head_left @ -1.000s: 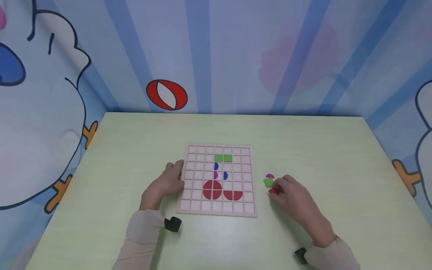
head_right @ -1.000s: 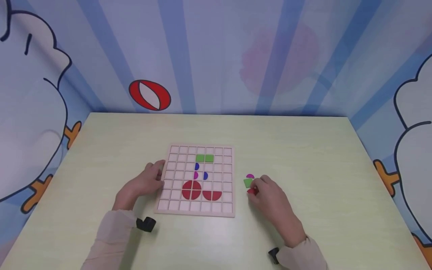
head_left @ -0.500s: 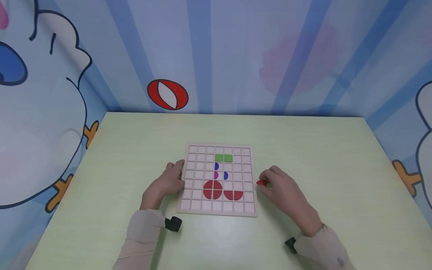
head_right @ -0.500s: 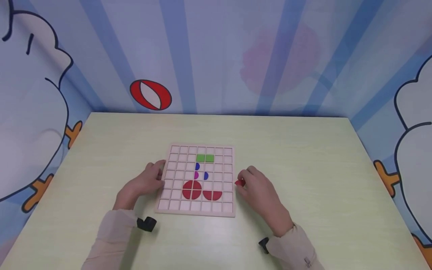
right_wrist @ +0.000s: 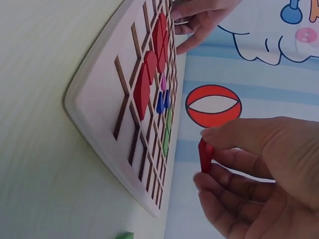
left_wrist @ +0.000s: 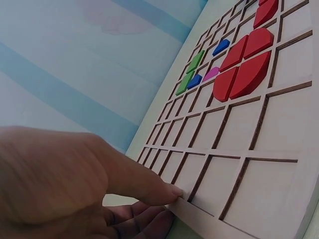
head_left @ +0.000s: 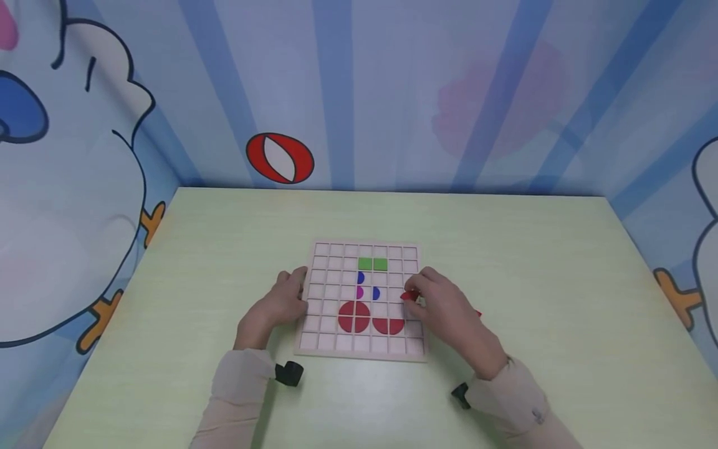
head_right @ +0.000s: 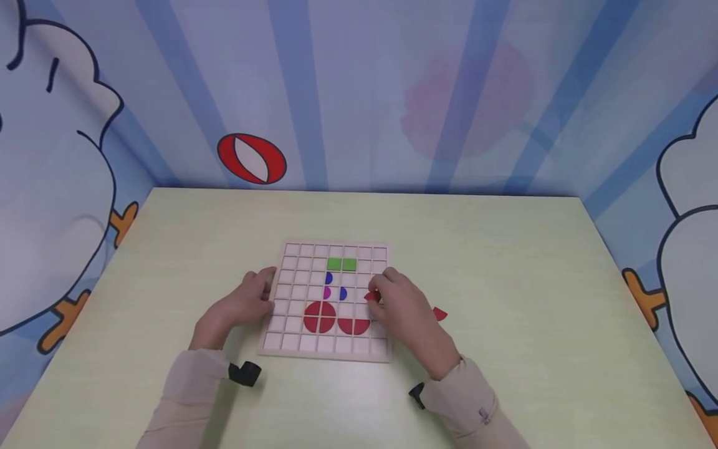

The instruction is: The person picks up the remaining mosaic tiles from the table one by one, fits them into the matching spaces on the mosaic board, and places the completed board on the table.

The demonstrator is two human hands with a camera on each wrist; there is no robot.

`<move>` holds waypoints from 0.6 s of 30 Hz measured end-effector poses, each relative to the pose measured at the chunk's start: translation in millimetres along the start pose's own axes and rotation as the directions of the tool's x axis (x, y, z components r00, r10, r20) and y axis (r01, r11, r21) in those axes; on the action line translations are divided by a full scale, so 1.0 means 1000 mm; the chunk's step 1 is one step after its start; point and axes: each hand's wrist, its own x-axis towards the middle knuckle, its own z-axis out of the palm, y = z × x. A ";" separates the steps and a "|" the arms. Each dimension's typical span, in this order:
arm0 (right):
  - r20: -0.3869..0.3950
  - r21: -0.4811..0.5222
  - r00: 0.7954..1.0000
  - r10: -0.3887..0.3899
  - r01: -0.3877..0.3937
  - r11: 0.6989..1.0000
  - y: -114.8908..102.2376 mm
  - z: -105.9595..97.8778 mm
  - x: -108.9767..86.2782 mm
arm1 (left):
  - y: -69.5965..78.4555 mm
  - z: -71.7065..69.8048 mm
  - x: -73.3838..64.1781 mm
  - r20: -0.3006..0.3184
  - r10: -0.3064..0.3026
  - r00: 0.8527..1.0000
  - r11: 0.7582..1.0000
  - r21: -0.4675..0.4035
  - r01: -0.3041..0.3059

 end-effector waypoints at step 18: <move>0.038 0.088 0.997 -0.068 0.064 0.994 -0.002 0.036 0.020 | 0.001 0.001 0.000 -0.008 -0.011 1.000 1.000 0.001 0.011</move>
